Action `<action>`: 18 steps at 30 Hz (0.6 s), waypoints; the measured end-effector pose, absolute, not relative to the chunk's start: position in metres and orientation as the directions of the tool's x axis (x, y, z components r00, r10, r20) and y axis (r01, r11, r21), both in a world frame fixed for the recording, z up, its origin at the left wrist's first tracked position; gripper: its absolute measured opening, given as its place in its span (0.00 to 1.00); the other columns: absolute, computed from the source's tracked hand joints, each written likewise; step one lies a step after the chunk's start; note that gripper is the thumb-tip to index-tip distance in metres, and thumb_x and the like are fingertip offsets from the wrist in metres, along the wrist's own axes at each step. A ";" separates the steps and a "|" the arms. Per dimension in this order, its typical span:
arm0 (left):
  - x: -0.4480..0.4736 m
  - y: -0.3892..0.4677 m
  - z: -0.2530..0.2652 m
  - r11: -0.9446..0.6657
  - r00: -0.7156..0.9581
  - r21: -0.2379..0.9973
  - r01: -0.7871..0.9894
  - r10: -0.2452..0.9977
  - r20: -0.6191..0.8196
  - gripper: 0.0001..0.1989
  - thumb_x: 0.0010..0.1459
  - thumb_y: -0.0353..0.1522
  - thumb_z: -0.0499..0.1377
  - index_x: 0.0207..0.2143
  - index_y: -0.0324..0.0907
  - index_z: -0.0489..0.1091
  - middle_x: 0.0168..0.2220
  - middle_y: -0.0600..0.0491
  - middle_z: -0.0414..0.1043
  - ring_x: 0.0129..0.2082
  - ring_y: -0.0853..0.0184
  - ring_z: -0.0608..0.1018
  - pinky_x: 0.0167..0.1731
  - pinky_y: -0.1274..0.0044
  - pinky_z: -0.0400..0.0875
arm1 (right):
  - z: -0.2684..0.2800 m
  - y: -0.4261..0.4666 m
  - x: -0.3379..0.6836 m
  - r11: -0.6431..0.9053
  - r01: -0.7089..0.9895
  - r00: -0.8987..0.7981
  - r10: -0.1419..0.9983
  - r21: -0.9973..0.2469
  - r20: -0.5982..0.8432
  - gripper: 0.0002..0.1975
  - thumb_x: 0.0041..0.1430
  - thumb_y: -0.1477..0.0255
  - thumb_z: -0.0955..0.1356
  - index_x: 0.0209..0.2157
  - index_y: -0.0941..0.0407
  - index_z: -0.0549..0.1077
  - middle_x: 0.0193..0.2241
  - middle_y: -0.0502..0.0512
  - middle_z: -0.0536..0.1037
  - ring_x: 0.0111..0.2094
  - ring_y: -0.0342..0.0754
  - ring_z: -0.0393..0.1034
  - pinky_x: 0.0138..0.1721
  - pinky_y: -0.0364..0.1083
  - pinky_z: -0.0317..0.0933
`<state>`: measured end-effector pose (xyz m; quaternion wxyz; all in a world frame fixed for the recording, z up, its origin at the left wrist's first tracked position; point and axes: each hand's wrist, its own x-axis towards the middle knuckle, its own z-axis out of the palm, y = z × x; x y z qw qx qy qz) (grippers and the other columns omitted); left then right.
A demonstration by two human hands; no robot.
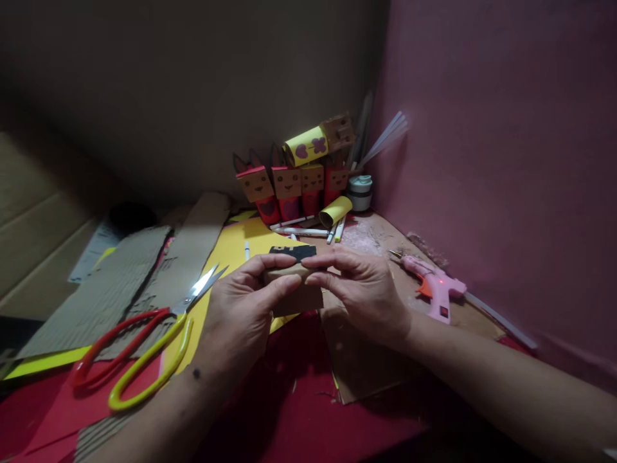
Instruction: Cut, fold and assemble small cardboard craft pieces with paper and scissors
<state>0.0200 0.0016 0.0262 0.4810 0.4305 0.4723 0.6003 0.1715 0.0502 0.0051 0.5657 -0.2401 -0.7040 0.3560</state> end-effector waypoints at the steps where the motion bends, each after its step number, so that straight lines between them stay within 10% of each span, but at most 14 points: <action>1: 0.020 0.002 0.026 -0.087 -0.170 0.983 -0.163 0.984 0.059 0.09 0.48 0.29 0.69 0.34 0.41 0.76 0.31 0.54 0.81 0.30 0.70 0.81 0.30 0.84 0.75 | 0.005 0.050 0.171 0.620 -0.070 -0.240 0.750 -0.782 0.616 0.07 0.53 0.75 0.73 0.35 0.52 0.80 0.31 0.52 0.78 0.35 0.47 0.72 0.40 0.49 0.66; 18: 0.009 0.011 0.022 -0.224 -0.165 0.969 0.102 0.957 0.238 0.10 0.47 0.31 0.68 0.35 0.47 0.78 0.36 0.56 0.80 0.38 0.68 0.78 0.38 0.80 0.72 | 0.008 0.049 0.172 0.590 -0.062 -0.143 0.793 -0.805 0.592 0.06 0.51 0.76 0.74 0.32 0.51 0.80 0.33 0.50 0.80 0.36 0.46 0.74 0.42 0.49 0.68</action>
